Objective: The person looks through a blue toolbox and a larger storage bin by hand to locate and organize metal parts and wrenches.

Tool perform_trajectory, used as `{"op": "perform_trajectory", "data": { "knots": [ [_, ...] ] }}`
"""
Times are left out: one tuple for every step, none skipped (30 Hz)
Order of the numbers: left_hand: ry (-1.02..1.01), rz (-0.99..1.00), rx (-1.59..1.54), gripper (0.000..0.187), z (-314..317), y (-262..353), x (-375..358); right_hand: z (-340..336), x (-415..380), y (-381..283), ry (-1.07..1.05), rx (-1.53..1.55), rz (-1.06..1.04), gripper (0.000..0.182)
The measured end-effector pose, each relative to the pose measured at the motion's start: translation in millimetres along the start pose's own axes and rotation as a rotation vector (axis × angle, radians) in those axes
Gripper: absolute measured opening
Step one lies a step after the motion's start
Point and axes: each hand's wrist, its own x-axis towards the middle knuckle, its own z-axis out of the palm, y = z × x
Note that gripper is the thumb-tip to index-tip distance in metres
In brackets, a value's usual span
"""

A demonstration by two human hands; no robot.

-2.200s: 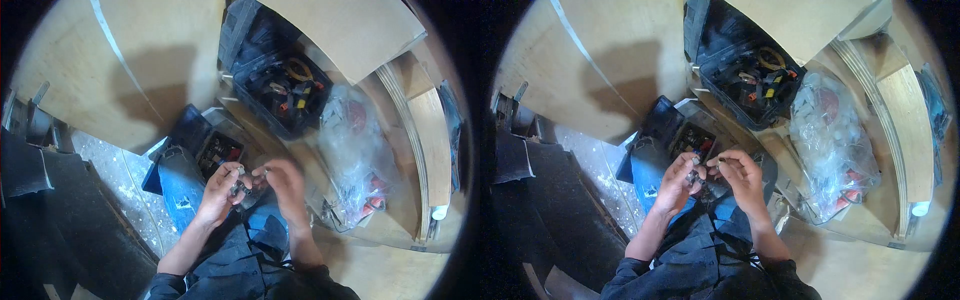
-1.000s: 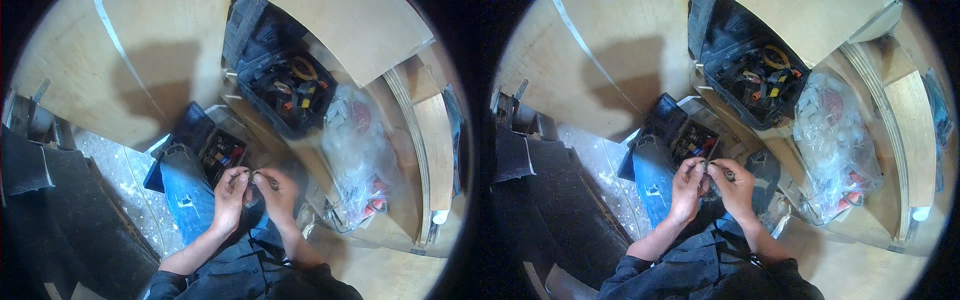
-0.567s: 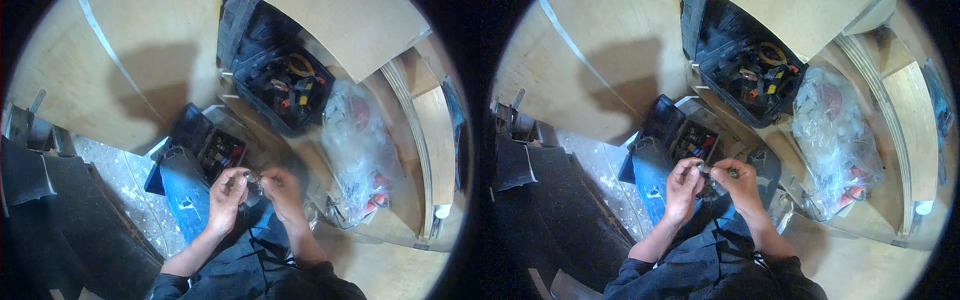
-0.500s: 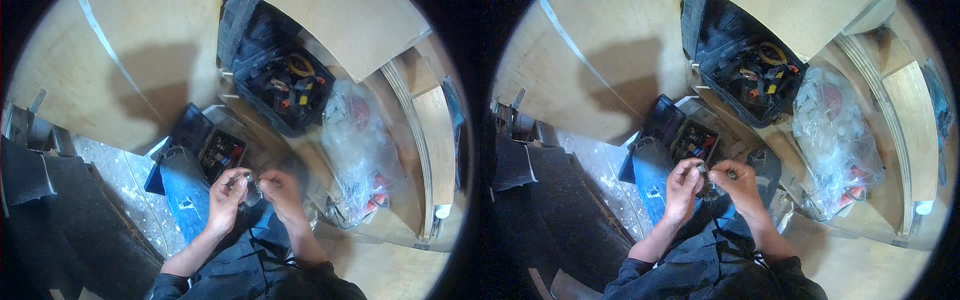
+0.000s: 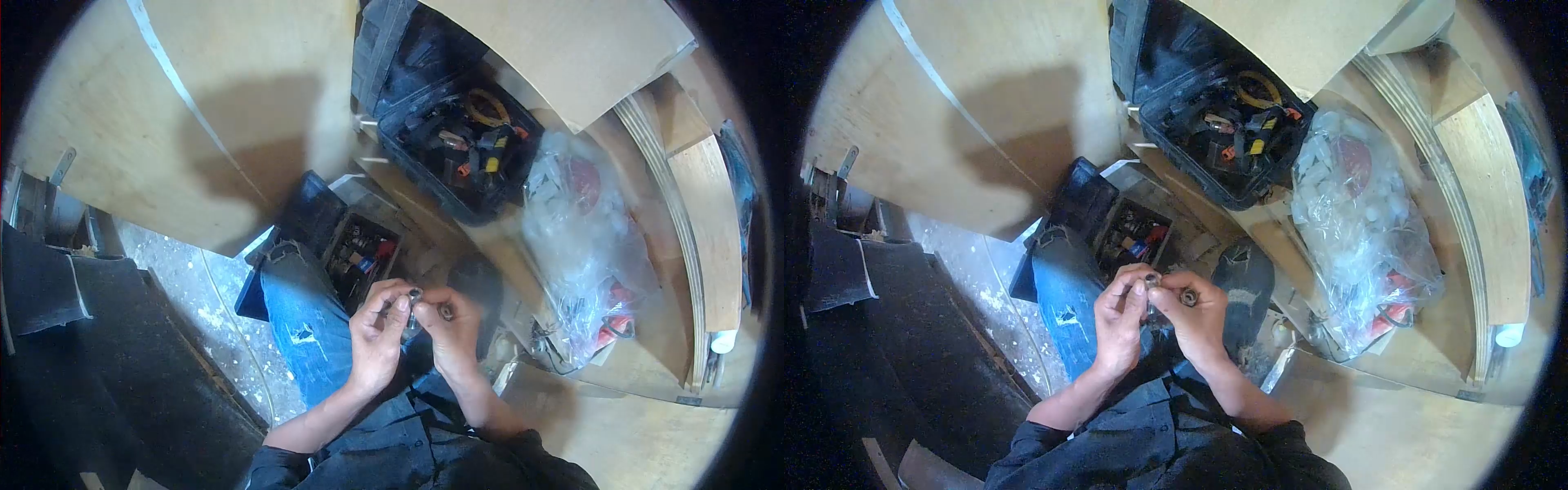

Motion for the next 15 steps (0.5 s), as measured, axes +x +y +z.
{"op": "perform_trajectory", "data": {
  "knots": [
    [-0.007,0.015,0.015,0.021,-1,1,-1,1,-1,-4,0.003,-0.063,-0.029,0.013],
    [-0.014,0.030,0.030,0.021,-2,1,-1,2,-2,-8,0.008,-0.127,-0.058,0.012],
    [-0.020,-0.001,0.018,0.021,-3,2,-3,3,-2,-11,0.001,-0.127,-0.059,0.012],
    [-0.026,-0.028,0.006,0.022,-4,5,-5,4,-2,-15,-0.008,-0.128,-0.063,0.013],
    [-0.033,-0.056,-0.007,0.022,-4,7,-7,5,-2,-18,-0.017,-0.128,-0.067,0.013],
    [-0.042,-0.046,-0.012,0.022,-3,10,-8,6,-3,-21,-0.027,-0.128,-0.045,0.014],
    [-0.051,-0.034,-0.016,0.023,-2,14,-9,6,-3,-24,-0.038,-0.127,-0.023,0.015],
    [-0.060,-0.024,-0.020,0.023,-2,15,-9,6,-4,-28,-0.050,-0.125,-0.001,0.016],
    [-0.075,-0.002,0.015,0.024,-4,15,-8,6,-4,-33,-0.073,-0.188,0.007,0.018],
    [-0.090,0.019,0.049,0.024,-9,12,-7,5,-3,-39,-0.096,-0.251,0.014,0.019],
    [-0.106,0.039,0.082,0.025,-12,12,-6,4,-2,-43,-0.117,-0.314,0.022,0.021],
    [-0.121,0.089,0.192,0.026,-15,14,-5,2,-2,-45,-0.139,-0.347,0.002,0.022],
    [-0.135,0.139,0.303,0.027,-17,19,-4,1,-2,-47,-0.160,-0.379,-0.016,0.023],
    [-0.149,0.187,0.414,0.027,-19,22,-3,-1,-2,-48,-0.181,-0.410,-0.034,0.025],
    [-0.175,0.222,0.441,0.028,-20,23,-2,-3,-2,-49,-0.185,-0.415,-0.042,0.025]
  ]
}}
